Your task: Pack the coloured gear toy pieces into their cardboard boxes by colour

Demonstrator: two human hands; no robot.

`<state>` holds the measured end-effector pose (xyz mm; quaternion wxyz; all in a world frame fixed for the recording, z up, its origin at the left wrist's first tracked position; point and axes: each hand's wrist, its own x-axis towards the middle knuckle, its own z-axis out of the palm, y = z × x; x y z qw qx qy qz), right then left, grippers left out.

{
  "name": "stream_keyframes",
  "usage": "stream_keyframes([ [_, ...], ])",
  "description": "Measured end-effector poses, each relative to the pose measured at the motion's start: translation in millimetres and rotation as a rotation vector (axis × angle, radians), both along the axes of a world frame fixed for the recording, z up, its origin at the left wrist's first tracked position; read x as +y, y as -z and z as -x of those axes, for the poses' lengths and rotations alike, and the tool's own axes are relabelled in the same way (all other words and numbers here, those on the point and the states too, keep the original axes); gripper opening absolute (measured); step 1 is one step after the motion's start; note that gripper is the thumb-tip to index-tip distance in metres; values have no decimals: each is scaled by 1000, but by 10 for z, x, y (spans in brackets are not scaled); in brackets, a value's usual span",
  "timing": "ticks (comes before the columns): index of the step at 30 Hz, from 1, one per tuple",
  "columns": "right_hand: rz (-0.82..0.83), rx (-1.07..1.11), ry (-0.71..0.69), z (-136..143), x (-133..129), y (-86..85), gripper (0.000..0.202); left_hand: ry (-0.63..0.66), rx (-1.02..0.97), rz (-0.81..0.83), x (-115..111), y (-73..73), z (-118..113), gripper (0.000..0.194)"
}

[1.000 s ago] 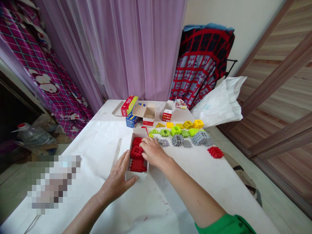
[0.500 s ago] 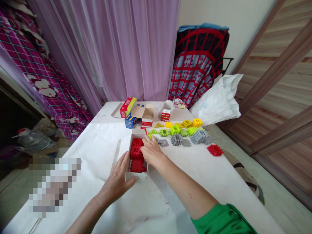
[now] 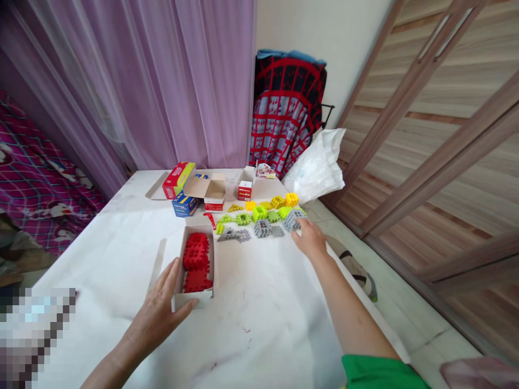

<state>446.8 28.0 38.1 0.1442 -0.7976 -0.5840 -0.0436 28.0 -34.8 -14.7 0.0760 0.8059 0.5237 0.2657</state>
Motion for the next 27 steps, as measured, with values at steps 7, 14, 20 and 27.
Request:
stream_keyframes([
  [7,257,67,334,-852,-112,242,83,-10,20,-29,22,26,25,90],
  [14,360,54,303,-697,5,341,56,26,40,-10,17,-24,60,88],
  [20,359,24,282,-714,-48,370,57,24,36,90,-33,-101,31,92],
  [27,72,357,69,-239,-267,100,60,-13,-40,150,-74,-123,-30,96],
])
